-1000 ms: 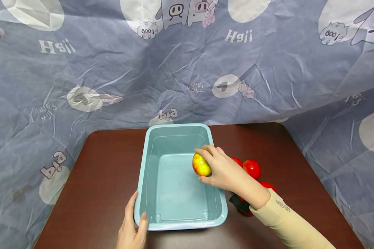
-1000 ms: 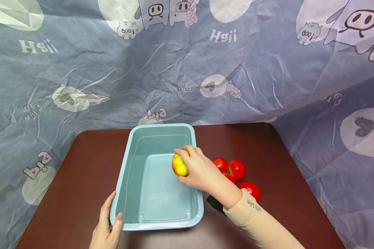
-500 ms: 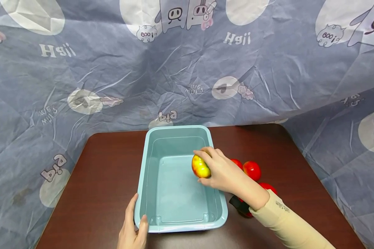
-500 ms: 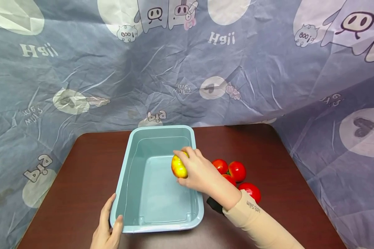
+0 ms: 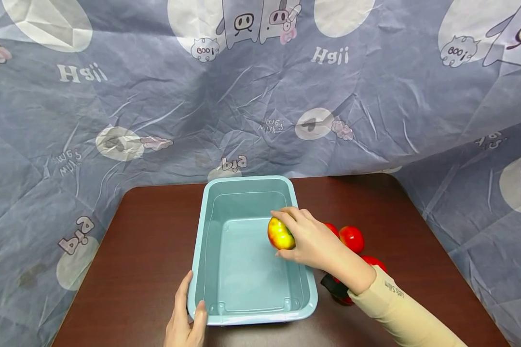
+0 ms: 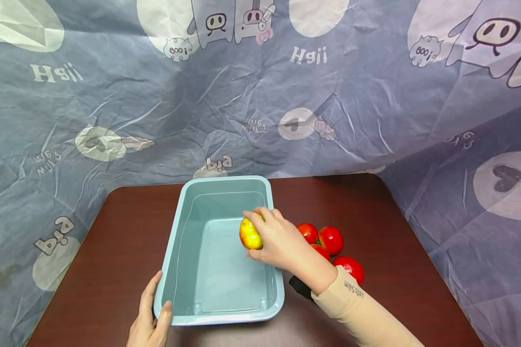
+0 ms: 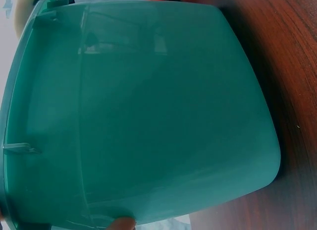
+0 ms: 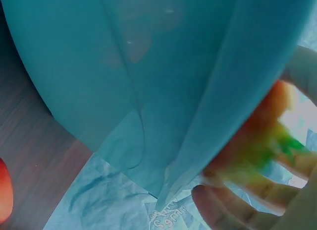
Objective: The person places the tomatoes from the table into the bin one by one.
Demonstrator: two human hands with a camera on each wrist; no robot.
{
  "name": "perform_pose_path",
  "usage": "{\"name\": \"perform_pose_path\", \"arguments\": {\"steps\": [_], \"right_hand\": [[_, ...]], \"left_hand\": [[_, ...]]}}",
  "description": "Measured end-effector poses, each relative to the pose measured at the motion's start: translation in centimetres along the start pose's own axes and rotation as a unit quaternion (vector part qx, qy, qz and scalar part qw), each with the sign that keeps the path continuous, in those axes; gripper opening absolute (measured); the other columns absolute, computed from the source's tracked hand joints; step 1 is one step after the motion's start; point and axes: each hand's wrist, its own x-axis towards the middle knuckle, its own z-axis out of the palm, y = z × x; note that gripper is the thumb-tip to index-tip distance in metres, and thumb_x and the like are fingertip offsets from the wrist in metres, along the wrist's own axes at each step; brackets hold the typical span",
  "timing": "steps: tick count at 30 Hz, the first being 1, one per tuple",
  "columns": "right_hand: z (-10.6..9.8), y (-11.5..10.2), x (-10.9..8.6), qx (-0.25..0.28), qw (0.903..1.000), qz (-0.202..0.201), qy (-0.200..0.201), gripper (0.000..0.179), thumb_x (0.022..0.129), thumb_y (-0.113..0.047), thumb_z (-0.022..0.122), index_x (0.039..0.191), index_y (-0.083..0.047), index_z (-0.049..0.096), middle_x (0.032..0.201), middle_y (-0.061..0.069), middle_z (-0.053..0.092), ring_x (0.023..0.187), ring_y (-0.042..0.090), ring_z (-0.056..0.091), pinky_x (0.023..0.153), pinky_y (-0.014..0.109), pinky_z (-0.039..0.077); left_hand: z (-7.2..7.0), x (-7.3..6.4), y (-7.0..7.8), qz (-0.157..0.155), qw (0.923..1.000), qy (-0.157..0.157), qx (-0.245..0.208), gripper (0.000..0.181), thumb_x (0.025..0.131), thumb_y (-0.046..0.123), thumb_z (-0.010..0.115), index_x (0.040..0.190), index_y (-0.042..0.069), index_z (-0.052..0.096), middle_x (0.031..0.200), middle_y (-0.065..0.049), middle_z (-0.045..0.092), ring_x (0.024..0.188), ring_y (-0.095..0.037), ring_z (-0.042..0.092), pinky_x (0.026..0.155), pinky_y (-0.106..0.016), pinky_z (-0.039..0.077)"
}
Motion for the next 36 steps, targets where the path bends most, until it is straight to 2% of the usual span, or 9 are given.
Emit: {"name": "perform_pose_path", "arguments": {"steps": [6,11,15,19,23,29,36], "right_hand": [[-0.2,0.4,-0.1,-0.009,0.9999,0.0,-0.01,0.078,0.075,-0.034,0.084,0.142,-0.012,0.05,0.138,0.01,0.053,0.122,0.032,0.052,0.084,0.045,0.057],[-0.6,1.1,-0.3,-0.015,0.9997,-0.008,0.018,0.074,0.077,-0.036,0.083,0.139,-0.01,0.052,0.135,0.011,0.055,0.121,0.033,0.053,0.086,0.045,0.056],[-1.0,2.3,-0.7,-0.014,0.9987,-0.002,0.048,0.066,0.08,-0.034,0.08,0.136,-0.009,0.055,0.133,0.01,0.057,0.118,0.032,0.055,0.086,0.045,0.055],[-1.1,3.9,-1.5,-0.006,0.9979,0.024,0.06,0.059,0.084,-0.028,0.077,0.135,-0.008,0.056,0.132,0.01,0.057,0.118,0.034,0.054,0.087,0.048,0.054],[-0.5,5.4,-2.7,-0.004,0.9971,0.053,0.055,0.055,0.086,-0.025,0.074,0.135,-0.009,0.056,0.132,0.011,0.057,0.119,0.035,0.053,0.088,0.051,0.053],[0.5,7.2,-4.6,-0.007,0.9956,0.083,0.043,0.052,0.086,-0.024,0.074,0.133,-0.008,0.058,0.13,0.013,0.058,0.117,0.037,0.053,0.088,0.055,0.052],[2.0,9.0,-6.1,-0.006,0.994,0.109,0.003,0.049,0.083,-0.02,0.074,0.127,-0.003,0.06,0.124,0.018,0.059,0.113,0.04,0.053,0.088,0.056,0.052]], "left_hand": [[0.0,0.2,0.1,-0.015,0.9996,-0.022,-0.008,0.064,0.096,0.012,0.051,0.154,0.024,0.029,0.139,-0.022,0.052,0.107,-0.034,0.064,0.07,-0.036,0.057],[0.1,0.3,0.3,-0.021,0.9992,-0.032,-0.012,0.064,0.097,0.012,0.05,0.155,0.025,0.026,0.142,-0.023,0.049,0.109,-0.037,0.064,0.07,-0.038,0.057],[0.0,0.4,0.4,-0.004,0.9997,-0.022,-0.002,0.064,0.097,0.011,0.05,0.155,0.026,0.027,0.143,-0.022,0.05,0.109,-0.036,0.064,0.077,-0.044,0.056],[-0.1,0.5,0.3,0.022,0.9997,-0.01,0.004,0.064,0.096,0.008,0.05,0.155,0.023,0.028,0.14,-0.021,0.053,0.108,-0.035,0.064,0.082,-0.049,0.054],[-0.2,0.4,0.2,0.03,0.9995,-0.004,0.011,0.065,0.095,0.007,0.05,0.154,0.023,0.029,0.137,-0.02,0.056,0.106,-0.033,0.065,0.081,-0.047,0.054],[-0.2,0.3,0.1,0.022,0.9996,-0.006,0.018,0.065,0.095,0.009,0.05,0.155,0.026,0.029,0.138,-0.018,0.055,0.108,-0.033,0.063,0.084,-0.051,0.051],[-0.1,0.2,0.0,0.02,0.9997,-0.003,0.016,0.065,0.095,0.008,0.05,0.154,0.024,0.03,0.138,-0.02,0.055,0.107,-0.035,0.063,0.084,-0.052,0.052]]}}
